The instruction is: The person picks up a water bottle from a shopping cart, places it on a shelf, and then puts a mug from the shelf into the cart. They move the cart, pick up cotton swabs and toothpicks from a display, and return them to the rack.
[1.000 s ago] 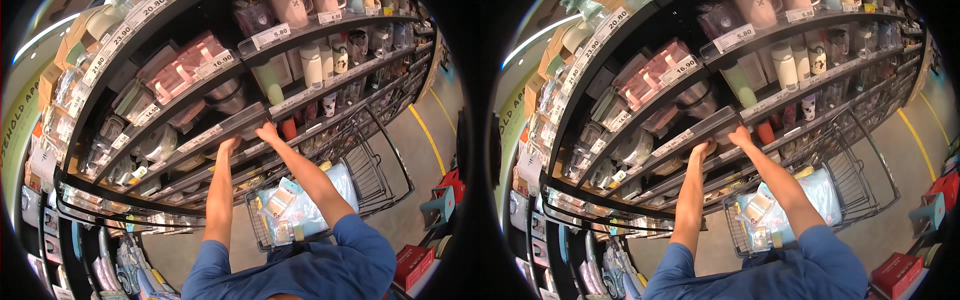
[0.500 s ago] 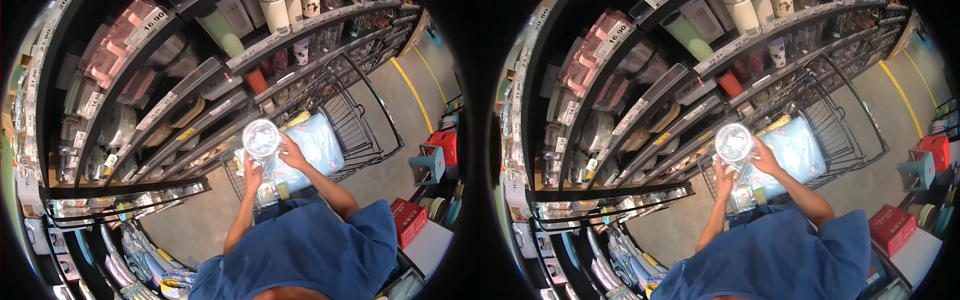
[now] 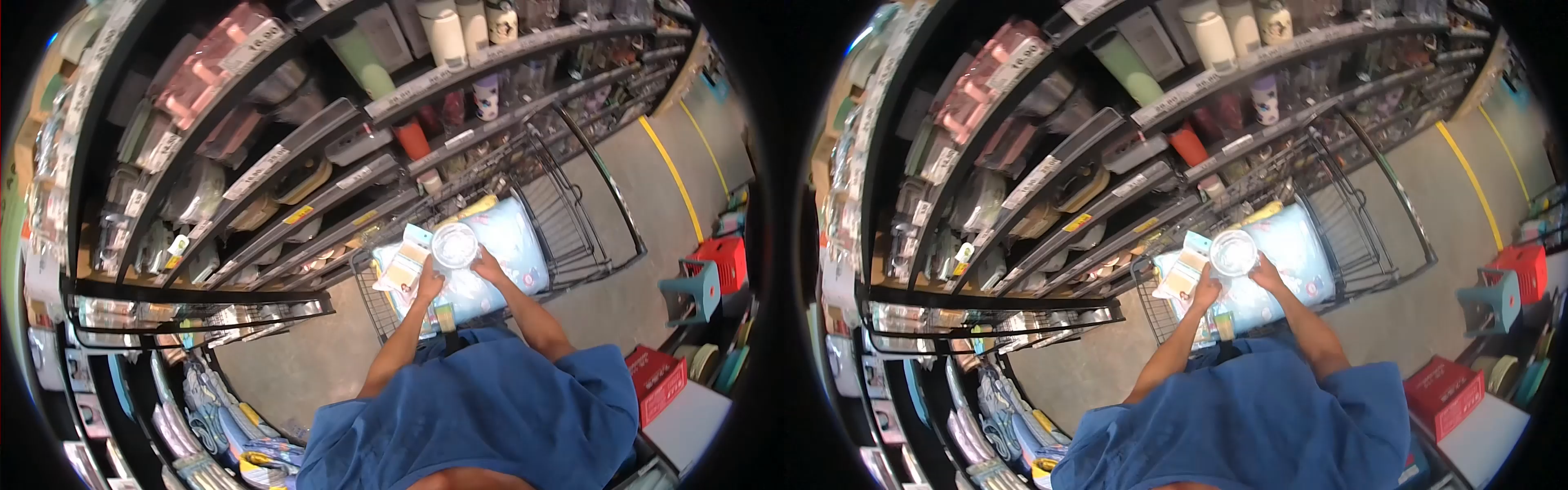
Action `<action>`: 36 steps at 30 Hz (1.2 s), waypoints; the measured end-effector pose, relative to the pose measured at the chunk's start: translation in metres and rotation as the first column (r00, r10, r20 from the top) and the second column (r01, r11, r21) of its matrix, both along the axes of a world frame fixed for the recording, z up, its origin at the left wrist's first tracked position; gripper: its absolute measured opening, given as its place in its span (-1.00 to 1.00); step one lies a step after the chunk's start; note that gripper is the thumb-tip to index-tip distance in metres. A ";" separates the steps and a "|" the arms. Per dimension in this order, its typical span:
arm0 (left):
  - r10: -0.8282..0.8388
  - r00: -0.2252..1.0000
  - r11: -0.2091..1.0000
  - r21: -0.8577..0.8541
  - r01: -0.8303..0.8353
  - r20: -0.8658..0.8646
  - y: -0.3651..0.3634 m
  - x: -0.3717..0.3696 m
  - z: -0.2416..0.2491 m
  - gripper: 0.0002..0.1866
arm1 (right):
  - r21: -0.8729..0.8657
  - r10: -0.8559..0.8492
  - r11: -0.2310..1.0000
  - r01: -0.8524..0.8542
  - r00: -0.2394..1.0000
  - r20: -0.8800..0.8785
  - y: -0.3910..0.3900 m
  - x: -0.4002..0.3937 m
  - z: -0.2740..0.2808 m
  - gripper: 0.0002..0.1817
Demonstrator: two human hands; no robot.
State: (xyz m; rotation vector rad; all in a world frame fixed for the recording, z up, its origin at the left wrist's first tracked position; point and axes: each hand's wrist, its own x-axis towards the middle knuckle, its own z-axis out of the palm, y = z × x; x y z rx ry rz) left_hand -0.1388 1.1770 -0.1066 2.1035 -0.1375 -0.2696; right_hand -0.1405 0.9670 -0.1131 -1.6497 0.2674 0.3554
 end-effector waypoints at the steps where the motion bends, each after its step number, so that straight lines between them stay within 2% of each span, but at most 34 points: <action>1: 0.020 1.000 1.000 -0.001 -0.020 0.023 0.001 -0.003 0.002 -0.18 | -0.154 0.003 0.988 -0.005 1.000 -0.016 -0.005 -0.001 -0.008 -0.16; 3: 0.070 0.970 0.990 -0.105 -0.097 -0.234 0.002 -0.012 0.023 -0.22 | -0.388 -0.062 0.920 0.053 0.998 -0.011 -0.012 -0.004 -0.010 -0.18; 4: 0.086 0.973 0.988 -0.110 -0.112 -0.213 0.006 -0.015 0.027 -0.22 | -0.468 -0.125 0.876 0.117 0.992 0.012 -0.016 -0.007 -0.018 -0.19; 6: 0.058 0.984 0.996 -0.052 -0.067 -0.168 0.019 -0.024 0.032 -0.30 | -0.415 -0.203 0.891 0.185 0.979 0.002 -0.031 -0.016 0.005 -0.22; 8: 0.123 0.984 0.991 -0.036 -0.128 -0.129 0.036 -0.028 0.025 -0.35 | -0.351 -0.222 0.909 0.226 0.974 0.051 -0.044 -0.021 0.008 -0.30; 10: 0.184 0.979 0.982 -0.021 -0.186 -0.088 0.054 -0.015 0.032 -0.40 | -0.362 -0.148 0.912 0.191 0.978 0.145 -0.058 -0.010 0.017 -0.33; 11: 0.204 0.973 0.972 -0.095 -0.214 -0.106 0.064 -0.008 0.043 -0.43 | -0.375 -0.085 0.912 0.165 0.972 0.221 -0.063 -0.004 0.027 -0.37; 12: 0.218 0.968 0.957 -0.169 -0.237 -0.124 0.075 0.000 0.058 -0.46 | -0.151 -0.133 0.974 0.167 0.969 0.210 -0.059 0.008 0.054 -0.48; 13: 0.205 0.975 0.972 -0.136 -0.193 0.080 0.081 0.012 0.098 -0.53 | -0.136 -0.025 0.988 0.068 0.954 0.297 -0.054 0.026 0.084 -0.51; 14: 0.193 0.955 0.972 -0.176 -0.155 0.224 0.095 0.033 0.119 -0.62 | -0.132 0.080 0.991 -0.032 0.921 0.380 -0.049 0.045 0.118 -0.54; 15: 0.242 0.946 0.951 -0.247 -0.187 0.216 0.099 0.045 0.171 -0.67 | -0.088 0.165 0.986 -0.140 0.848 0.503 -0.037 0.064 0.165 -0.55; 16: 0.251 0.861 0.965 -0.190 -0.184 0.442 0.095 0.056 0.233 -0.66 | -0.016 0.174 0.979 -0.201 0.799 0.576 -0.024 0.084 0.201 -0.52; 17: 0.305 0.836 0.943 -0.265 -0.200 0.455 0.103 0.074 0.263 -0.64 | -0.076 0.255 0.961 -0.267 0.741 0.621 -0.010 0.096 0.263 -0.48; 18: 0.320 0.796 0.937 -0.296 -0.186 0.513 0.111 0.093 0.291 -0.63 | -0.071 0.255 0.954 -0.293 0.658 0.708 0.007 0.110 0.303 -0.43; 19: 0.405 0.760 0.871 -0.468 -0.151 0.508 0.109 0.108 0.324 -0.62 | -0.136 0.275 0.952 -0.275 0.566 0.777 0.022 0.132 0.328 -0.40; 20: 0.409 0.739 0.842 -0.534 -0.079 0.536 0.118 0.128 0.345 -0.57 | -0.042 0.217 0.951 -0.306 0.564 0.797 0.040 0.152 0.352 -0.40; 21: 0.415 0.751 0.821 -0.567 -0.067 0.513 0.123 0.145 0.367 -0.54 | -0.039 0.236 0.942 -0.334 0.575 0.783 0.053 0.171 0.376 -0.37; 22: 0.454 0.739 0.799 -0.594 -0.092 0.497 0.124 0.157 0.388 -0.50 | -0.022 0.187 0.945 -0.325 0.486 0.854 0.071 0.192 0.391 -0.33; 23: 0.462 0.722 0.796 -0.599 -0.082 0.515 0.130 0.176 0.398 -0.46 | -0.065 0.204 0.955 -0.288 0.482 0.852 0.085 0.214 0.403 -0.33; 24: 0.455 0.728 0.791 -0.608 -0.067 0.513 0.133 0.192 0.405 -0.45 | -0.102 0.179 0.978 -0.182 0.477 0.860 0.100 0.230 0.416 -0.30; 25: 0.448 0.732 0.786 -0.616 -0.049 0.513 0.136 0.207 0.412 -0.44 | -0.104 0.175 0.979 -0.176 0.462 0.869 0.110 0.240 0.429 -0.30; 27: 0.430 0.735 0.826 -0.557 -0.086 0.524 0.137 0.230 0.424 -0.46 | -0.316 0.234 0.947 0.064 0.538 0.810 0.126 0.256 0.449 -0.34; 28: 0.456 0.734 0.851 -0.489 -0.192 0.504 0.138 0.238 0.426 -0.51 | -0.314 0.233 0.947 0.069 0.527 0.817 0.133 0.263 0.457 -0.34; 29: 0.455 0.766 0.842 -0.498 -0.206 0.453 0.137 0.244 0.433 -0.56 | -0.387 0.253 0.917 0.095 0.610 0.750 0.139 0.272 0.460 -0.38; 30: 0.396 0.841 0.881 -0.410 -0.236 0.367 0.145 0.256 0.436 -0.60 | -0.459 0.263 0.881 0.114 0.690 0.674 0.145 0.279 0.461 -0.41; 31: 0.339 0.902 0.915 -0.315 -0.251 0.268 0.152 0.267 0.437 -0.64 | -0.458 0.260 0.881 0.120 0.685 0.680 0.151 0.284 0.459 -0.41; 32: 0.336 0.901 0.916 -0.316 -0.246 0.274 0.150 0.271 0.437 -0.64 | -0.354 0.175 0.922 0.155 0.650 0.739 0.155 0.285 0.459 -0.46; 33: 0.347 0.863 0.894 -0.407 -0.187 0.367 0.144 0.275 0.435 -0.65 | -0.247 0.086 0.952 0.183 0.614 0.785 0.158 0.286 0.458 -0.50; 34: 0.365 0.814 0.866 -0.487 -0.119 0.452 0.142 0.277 0.432 -0.66 | -0.247 0.085 0.951 0.185 0.614 0.785 0.159 0.288 0.457 -0.50; 35: 0.363 0.816 0.866 -0.486 -0.117 0.451 0.142 0.275 0.435 -0.66 | -0.206 0.052 0.960 0.188 0.606 0.794 0.159 0.288 0.457 -0.52; 36: 0.337 0.867 0.879 -0.453 -0.151 0.367 0.141 0.268 0.442 -0.65 | -0.165 0.018 0.968 0.190 0.601 0.799 0.159 0.285 0.458 -0.53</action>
